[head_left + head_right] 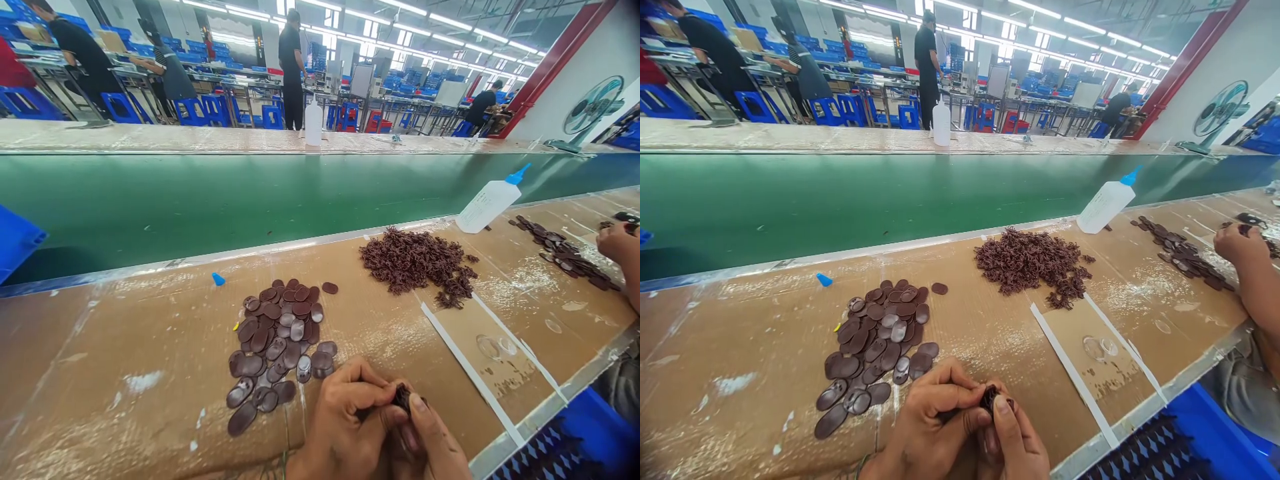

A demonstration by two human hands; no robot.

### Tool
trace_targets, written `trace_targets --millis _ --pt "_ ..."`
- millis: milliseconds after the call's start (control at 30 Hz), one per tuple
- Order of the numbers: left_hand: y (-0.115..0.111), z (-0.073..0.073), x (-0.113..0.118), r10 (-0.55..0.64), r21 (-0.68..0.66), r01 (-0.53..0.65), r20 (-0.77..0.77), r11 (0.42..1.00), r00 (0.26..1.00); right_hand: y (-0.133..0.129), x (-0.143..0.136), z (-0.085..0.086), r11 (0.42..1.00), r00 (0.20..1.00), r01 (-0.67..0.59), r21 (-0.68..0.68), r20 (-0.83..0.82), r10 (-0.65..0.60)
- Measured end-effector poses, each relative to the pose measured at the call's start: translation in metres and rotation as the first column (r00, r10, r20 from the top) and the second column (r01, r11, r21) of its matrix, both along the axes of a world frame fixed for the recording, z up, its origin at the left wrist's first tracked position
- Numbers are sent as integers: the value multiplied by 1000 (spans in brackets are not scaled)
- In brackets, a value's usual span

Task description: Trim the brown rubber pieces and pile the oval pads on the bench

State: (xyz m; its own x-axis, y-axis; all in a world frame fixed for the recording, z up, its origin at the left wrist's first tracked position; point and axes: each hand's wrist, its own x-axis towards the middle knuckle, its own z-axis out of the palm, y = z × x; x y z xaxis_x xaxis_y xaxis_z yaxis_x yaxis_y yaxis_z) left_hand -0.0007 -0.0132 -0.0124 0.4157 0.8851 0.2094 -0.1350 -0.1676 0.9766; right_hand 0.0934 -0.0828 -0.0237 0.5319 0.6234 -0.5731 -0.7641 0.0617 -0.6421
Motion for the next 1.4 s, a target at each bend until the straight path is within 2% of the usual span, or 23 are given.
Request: trace_targets --millis 200,333,667,967,1100,1267,1400 --pt "-3 0 0 31 -34 -31 0 999 1000 0 1 -1 1000 997 -7 -18 77 8" --pt "-4 1 0 41 -16 -41 -6 999 999 1 0 2 999 998 -37 29 52 36" --pt "-2 -2 2 61 38 -61 19 997 998 3 -1 5 999 1000 -1 37 5 1" --pt "-2 -12 -1 -1 47 2 -30 999 1000 4 -2 9 1000 1000 25 15 5 -25" --pt "-1 -10 -2 -26 73 31 -64 997 998 3 -1 8 1000 1000 26 1 -1 -26" --pt "-2 -10 0 14 52 -15 12 999 1000 3 0 10 1000 1000 2 29 -26 -1" --pt "-1 -12 -3 -23 45 25 -42 999 999 4 1 11 999 1000 -20 34 -22 21"
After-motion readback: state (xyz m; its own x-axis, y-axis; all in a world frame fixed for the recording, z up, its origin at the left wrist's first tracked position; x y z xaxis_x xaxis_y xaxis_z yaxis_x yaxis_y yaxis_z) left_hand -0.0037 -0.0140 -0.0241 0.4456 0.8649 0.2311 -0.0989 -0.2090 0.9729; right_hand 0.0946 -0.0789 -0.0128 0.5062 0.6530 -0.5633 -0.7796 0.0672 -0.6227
